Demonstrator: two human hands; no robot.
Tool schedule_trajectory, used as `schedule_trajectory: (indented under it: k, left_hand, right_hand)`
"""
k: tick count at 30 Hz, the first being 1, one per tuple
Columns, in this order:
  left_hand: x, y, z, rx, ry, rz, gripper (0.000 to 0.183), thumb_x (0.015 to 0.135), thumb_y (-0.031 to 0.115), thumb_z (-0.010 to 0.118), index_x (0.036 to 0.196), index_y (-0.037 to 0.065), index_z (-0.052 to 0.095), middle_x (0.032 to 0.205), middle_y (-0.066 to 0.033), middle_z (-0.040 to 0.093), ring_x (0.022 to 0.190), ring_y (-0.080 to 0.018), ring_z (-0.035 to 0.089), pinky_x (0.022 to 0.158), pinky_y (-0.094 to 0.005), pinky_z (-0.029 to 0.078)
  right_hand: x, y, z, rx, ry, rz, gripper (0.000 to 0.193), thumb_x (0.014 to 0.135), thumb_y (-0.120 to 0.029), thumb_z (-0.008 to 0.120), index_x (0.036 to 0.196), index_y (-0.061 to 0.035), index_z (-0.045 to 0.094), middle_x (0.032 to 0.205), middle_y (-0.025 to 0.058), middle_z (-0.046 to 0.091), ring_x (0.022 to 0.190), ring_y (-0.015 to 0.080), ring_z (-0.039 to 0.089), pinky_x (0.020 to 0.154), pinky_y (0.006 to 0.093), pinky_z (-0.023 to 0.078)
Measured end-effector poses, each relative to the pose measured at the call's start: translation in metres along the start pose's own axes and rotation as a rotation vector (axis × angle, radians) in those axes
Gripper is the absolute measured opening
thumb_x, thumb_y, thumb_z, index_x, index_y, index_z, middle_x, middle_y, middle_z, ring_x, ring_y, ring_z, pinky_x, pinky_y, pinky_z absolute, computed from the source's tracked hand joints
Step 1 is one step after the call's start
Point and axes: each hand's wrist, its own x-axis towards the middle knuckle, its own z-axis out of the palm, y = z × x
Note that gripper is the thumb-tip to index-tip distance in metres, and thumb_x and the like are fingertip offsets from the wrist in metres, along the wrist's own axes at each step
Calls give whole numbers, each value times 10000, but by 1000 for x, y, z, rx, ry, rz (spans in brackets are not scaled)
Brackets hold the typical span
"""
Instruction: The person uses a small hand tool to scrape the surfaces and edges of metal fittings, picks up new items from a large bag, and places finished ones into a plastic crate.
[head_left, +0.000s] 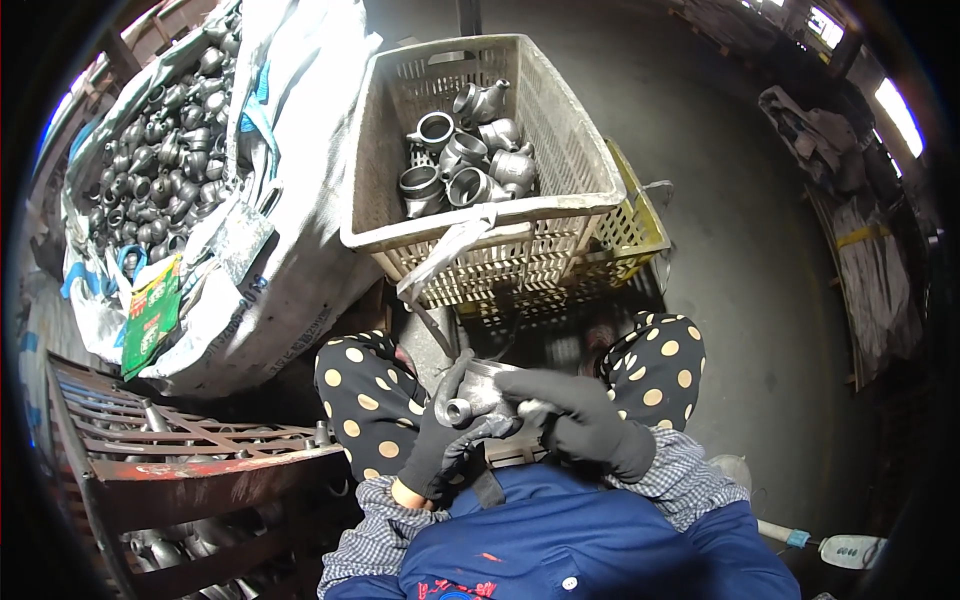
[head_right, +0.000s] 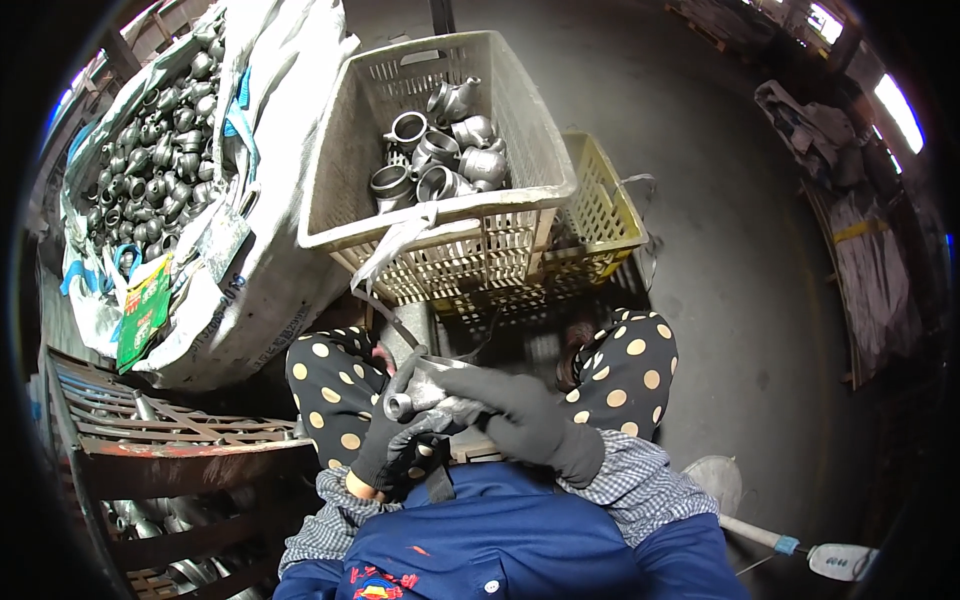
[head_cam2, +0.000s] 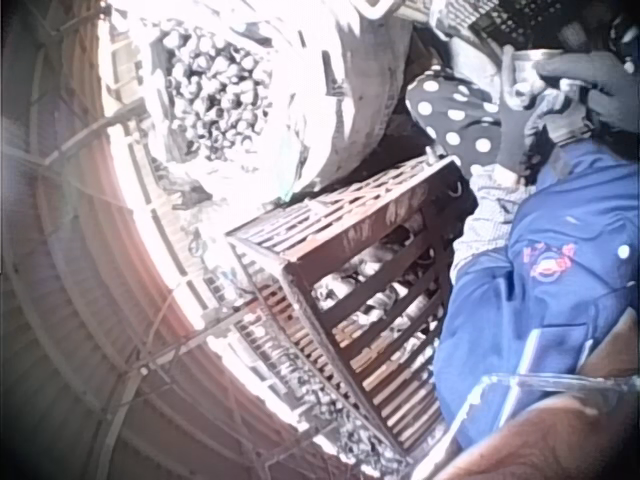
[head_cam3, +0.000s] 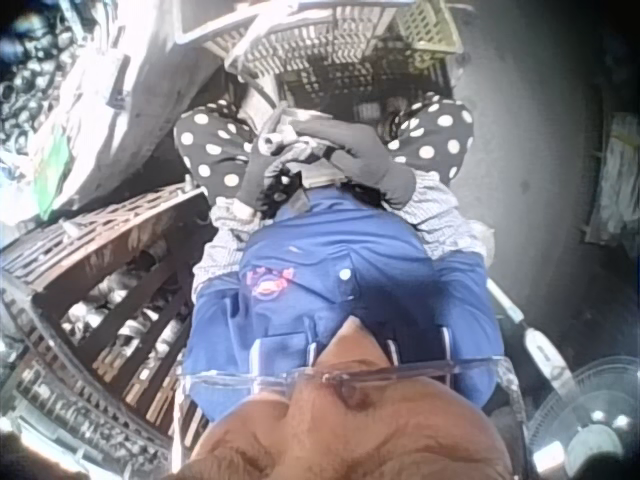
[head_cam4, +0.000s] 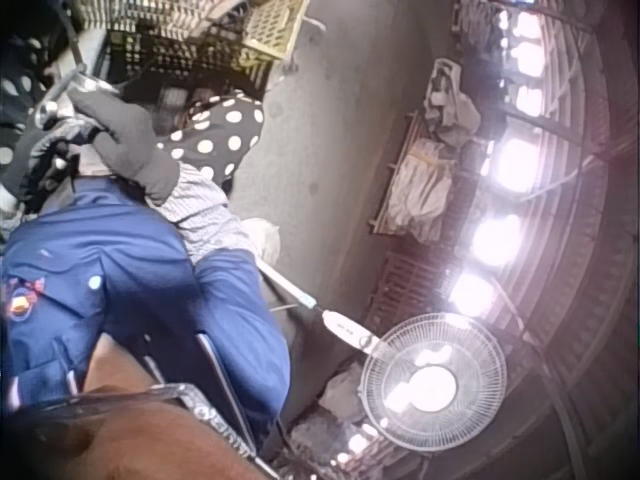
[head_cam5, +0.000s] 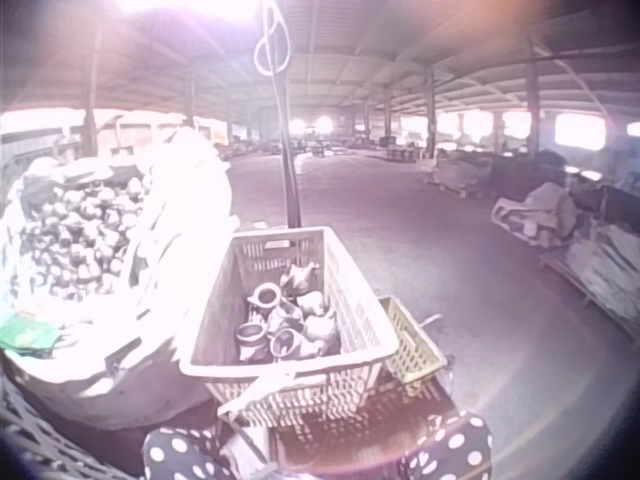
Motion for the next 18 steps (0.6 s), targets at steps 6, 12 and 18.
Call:
schedule_trajectory:
  k: [6,12,18]
  left_hand:
    - [-7,1,-3,-454,-77,-194,601,865,87,684,1383,-16,396,1212,-101,597,1091,-191,608,903,-311,510]
    - [-6,-10,-9,-725,25,-252,729,862,251,685,1409,-49,308,1290,-260,538,1138,-356,605,819,-408,585]
    - [-5,2,0,-427,45,-27,710,930,333,619,1472,54,256,1346,-191,498,1192,-300,557,872,-411,536]
  right_hand:
    - [-12,18,-4,93,57,226,485,818,74,514,1296,11,562,1224,134,658,1066,159,639,845,265,518]
    - [-19,43,1,343,249,607,386,986,-164,566,1314,37,537,1131,95,650,946,116,629,823,229,494]
    - [-19,41,10,631,175,793,428,956,-267,607,1250,43,576,706,-46,551,508,-5,431,437,152,313]
